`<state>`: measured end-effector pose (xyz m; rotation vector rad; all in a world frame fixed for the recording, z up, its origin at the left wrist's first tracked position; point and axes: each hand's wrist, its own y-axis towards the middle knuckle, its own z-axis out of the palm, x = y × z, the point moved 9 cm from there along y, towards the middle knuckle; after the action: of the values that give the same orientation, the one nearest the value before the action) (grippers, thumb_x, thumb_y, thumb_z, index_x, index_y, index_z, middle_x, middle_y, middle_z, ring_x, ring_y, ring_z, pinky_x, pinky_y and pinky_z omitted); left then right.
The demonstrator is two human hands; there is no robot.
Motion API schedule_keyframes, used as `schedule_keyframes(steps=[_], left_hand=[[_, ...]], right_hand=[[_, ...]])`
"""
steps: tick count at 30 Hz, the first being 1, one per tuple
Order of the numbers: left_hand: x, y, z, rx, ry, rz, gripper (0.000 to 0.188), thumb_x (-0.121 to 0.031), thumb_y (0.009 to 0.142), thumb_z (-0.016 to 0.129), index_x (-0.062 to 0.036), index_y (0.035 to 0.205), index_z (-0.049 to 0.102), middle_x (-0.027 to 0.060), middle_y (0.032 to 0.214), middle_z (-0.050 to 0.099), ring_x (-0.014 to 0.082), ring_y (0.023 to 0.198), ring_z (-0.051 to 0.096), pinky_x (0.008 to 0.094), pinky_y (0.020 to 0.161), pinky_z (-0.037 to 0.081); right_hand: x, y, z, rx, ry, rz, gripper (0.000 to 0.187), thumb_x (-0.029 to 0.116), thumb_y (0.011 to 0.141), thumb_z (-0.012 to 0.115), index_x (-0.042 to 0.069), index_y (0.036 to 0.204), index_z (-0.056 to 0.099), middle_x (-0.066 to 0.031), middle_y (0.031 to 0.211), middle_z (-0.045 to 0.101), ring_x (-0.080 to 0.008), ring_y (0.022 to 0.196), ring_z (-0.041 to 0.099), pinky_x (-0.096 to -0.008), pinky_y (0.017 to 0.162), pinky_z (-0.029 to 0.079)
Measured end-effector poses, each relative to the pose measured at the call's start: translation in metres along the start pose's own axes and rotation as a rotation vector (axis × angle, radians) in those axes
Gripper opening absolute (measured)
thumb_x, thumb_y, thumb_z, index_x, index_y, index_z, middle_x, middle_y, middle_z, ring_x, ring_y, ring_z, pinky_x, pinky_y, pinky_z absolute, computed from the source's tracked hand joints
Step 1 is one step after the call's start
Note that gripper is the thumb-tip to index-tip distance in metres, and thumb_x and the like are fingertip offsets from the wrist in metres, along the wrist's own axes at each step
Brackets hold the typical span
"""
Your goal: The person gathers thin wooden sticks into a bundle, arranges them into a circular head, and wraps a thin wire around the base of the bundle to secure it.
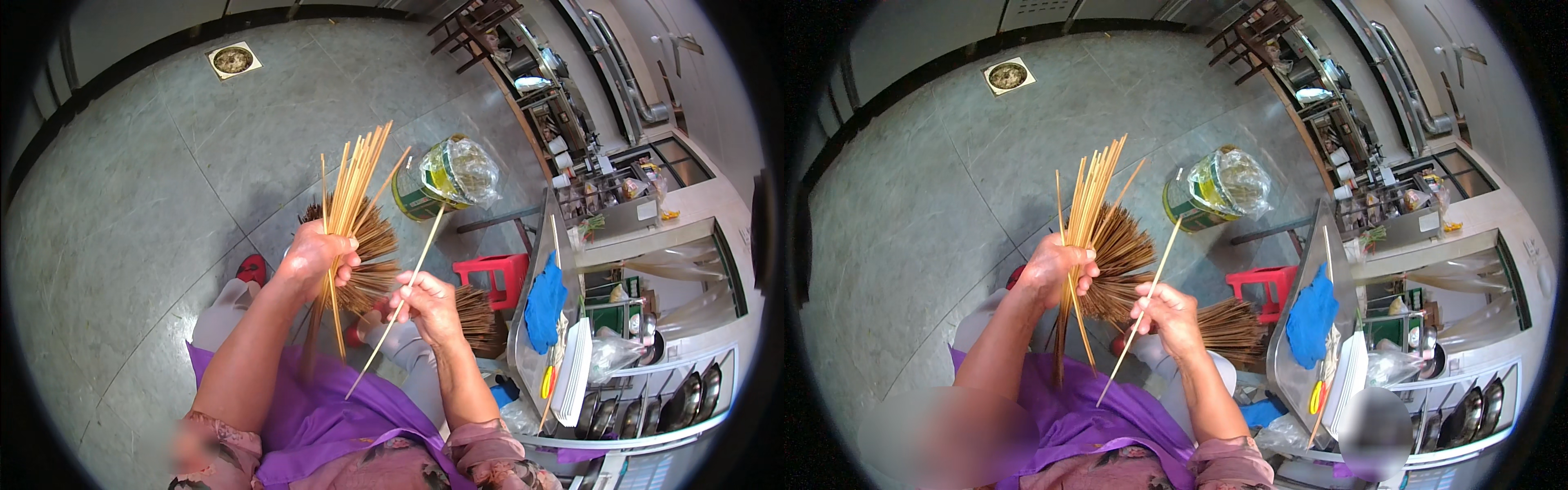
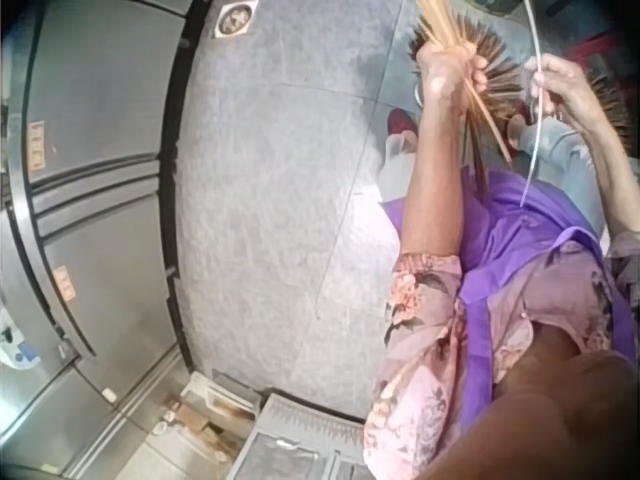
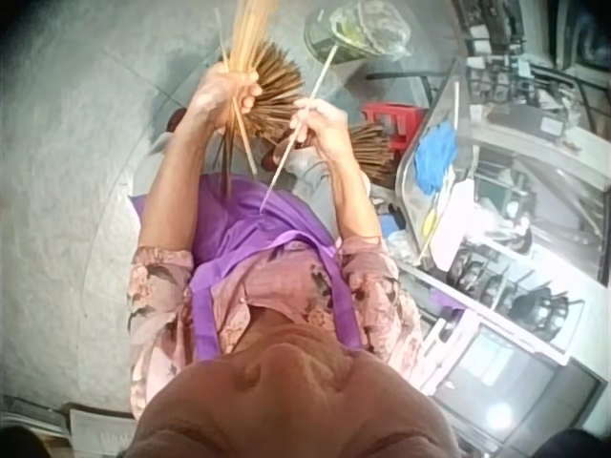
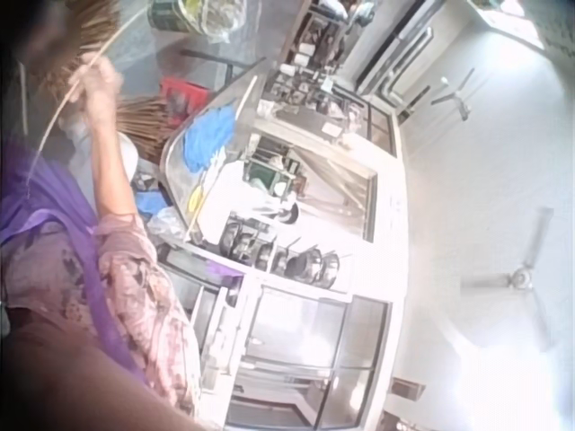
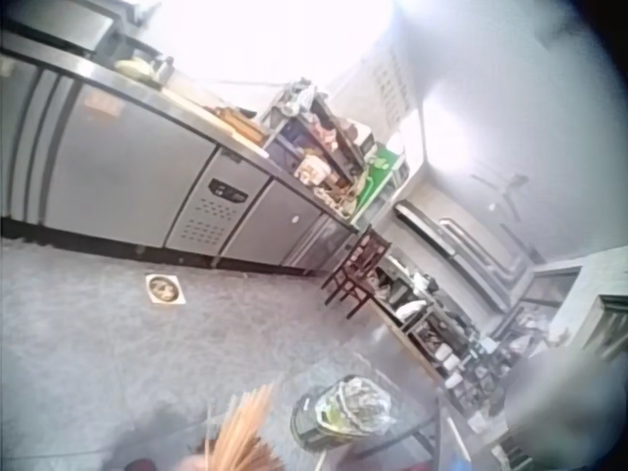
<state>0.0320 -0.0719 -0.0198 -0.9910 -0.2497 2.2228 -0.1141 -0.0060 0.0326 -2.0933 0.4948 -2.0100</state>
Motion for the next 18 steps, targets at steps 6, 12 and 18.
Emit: schedule_keyframes(steps=[6, 12, 18], left_hand=[[-0.007, 0.002, -0.017, -0.089, -0.028, 0.063, 0.013, -0.008, 0.074, 0.055, -0.0024, 0.083, 0.047, 0.0073, 0.06, 0.051, 0.0142, 0.044, 0.045, 0.028, 0.038, 0.038], [-0.021, -0.005, -0.031, -0.247, -0.069, 0.126, 0.012, -0.008, 0.074, 0.055, -0.0028, 0.082, 0.048, 0.0051, 0.058, 0.05, 0.0125, 0.042, 0.044, 0.0261, 0.037, 0.036], [-0.045, -0.015, -0.047, -0.335, 0.088, 0.323, 0.008, -0.006, 0.073, 0.053, -0.0025, 0.078, 0.049, 0.0045, 0.057, 0.049, 0.0116, 0.041, 0.042, 0.0258, 0.036, 0.034]], right_hand=[[0.019, -0.001, -0.033, -0.258, 0.072, -0.173, 0.02, 0.003, 0.082, 0.049, -0.003, 0.101, 0.05, -0.0085, 0.065, 0.054, -0.0106, 0.043, 0.046, -0.0242, 0.044, 0.045], [0.028, -0.021, -0.067, -0.426, 0.161, -0.406, 0.012, 0.0, 0.078, 0.053, 0.0, 0.09, 0.052, -0.0127, 0.071, 0.056, -0.0157, 0.05, 0.051, -0.0288, 0.052, 0.049], [0.069, -0.045, -0.092, -0.51, 0.102, -0.639, 0.009, -0.001, 0.081, 0.05, 0.0, 0.09, 0.051, -0.0123, 0.076, 0.056, -0.0159, 0.058, 0.054, -0.0257, 0.053, 0.048]])
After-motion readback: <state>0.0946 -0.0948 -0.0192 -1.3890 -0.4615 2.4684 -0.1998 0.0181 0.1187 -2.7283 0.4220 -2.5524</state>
